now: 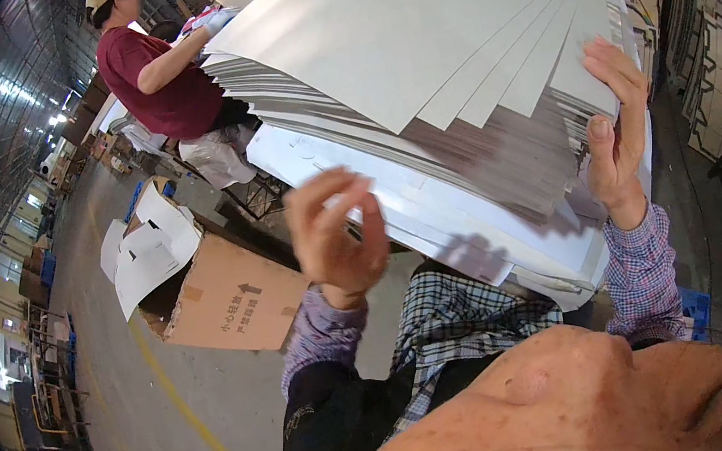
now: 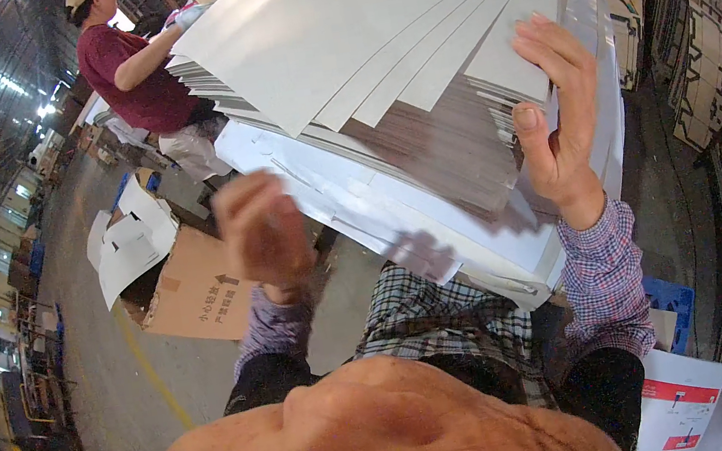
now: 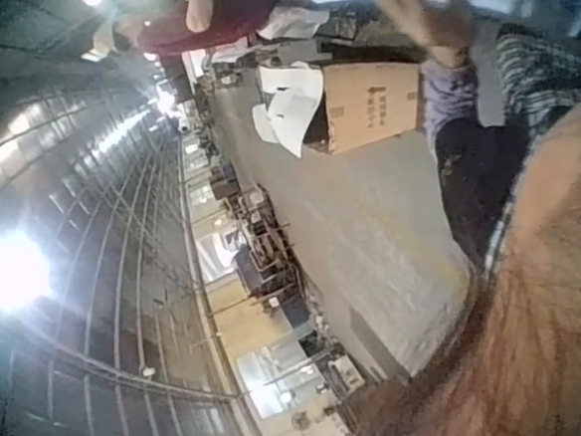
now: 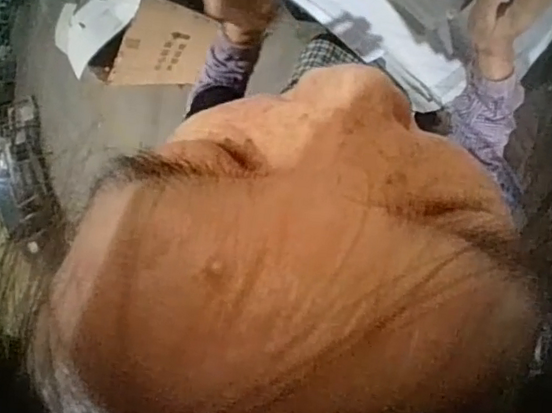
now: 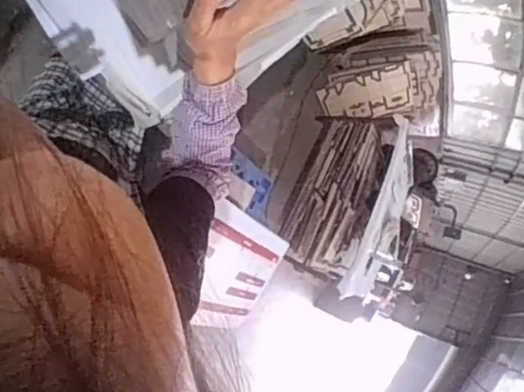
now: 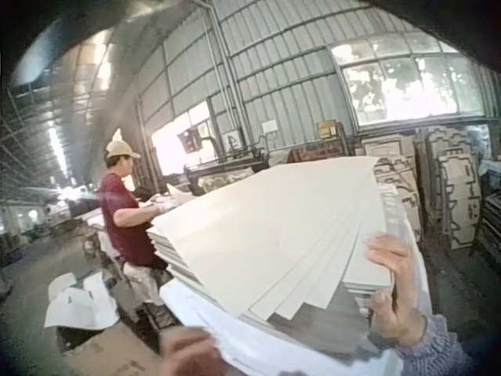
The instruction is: Count and arrange large rectangular paper sheets or white cardboard stacks inside a manufacturing facility.
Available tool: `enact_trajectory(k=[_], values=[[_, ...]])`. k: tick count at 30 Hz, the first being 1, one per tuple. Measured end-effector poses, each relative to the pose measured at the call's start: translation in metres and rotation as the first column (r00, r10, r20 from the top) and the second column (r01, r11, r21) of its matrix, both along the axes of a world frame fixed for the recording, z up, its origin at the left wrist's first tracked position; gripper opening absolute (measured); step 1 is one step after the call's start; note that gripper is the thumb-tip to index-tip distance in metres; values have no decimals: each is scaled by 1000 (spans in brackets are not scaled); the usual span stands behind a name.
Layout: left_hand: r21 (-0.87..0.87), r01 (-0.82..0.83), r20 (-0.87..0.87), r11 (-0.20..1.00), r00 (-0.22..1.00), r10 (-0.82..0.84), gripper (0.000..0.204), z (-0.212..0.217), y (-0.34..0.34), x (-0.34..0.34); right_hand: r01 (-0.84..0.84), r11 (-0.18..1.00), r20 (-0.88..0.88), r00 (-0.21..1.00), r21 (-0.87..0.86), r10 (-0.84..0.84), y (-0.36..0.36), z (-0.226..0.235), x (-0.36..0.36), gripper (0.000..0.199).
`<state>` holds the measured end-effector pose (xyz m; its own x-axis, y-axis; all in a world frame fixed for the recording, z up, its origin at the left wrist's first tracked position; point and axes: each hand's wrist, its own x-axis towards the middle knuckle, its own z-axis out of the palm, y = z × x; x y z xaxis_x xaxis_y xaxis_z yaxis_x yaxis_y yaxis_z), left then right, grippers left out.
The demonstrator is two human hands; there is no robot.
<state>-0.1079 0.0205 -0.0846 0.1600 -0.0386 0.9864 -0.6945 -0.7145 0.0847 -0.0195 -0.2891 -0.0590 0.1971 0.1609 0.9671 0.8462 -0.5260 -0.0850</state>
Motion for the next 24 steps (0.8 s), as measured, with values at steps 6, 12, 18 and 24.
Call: enact_trajectory(k=[6, 12, 18, 24], values=[[349, -105, 72, 931, 994, 85, 36, 86, -4, 6, -20, 1000, 3, 1000, -9, 20, 2, 2, 0, 45], [577, 52, 6, 815, 998, -68, 35, 102, -12, 43, -24, 1000, -17, 1000, -12, 24, 3, 3, -2, 45], [555, 67, 92, 829, 986, -142, 22, 100, -13, 53, -31, 1000, -20, 999, -1, 31, 3, 2, -3, 46], [552, -12, 157, 834, 984, -90, 26, 99, -6, 54, -21, 1000, -29, 999, -4, 21, 3, 3, -3, 46]])
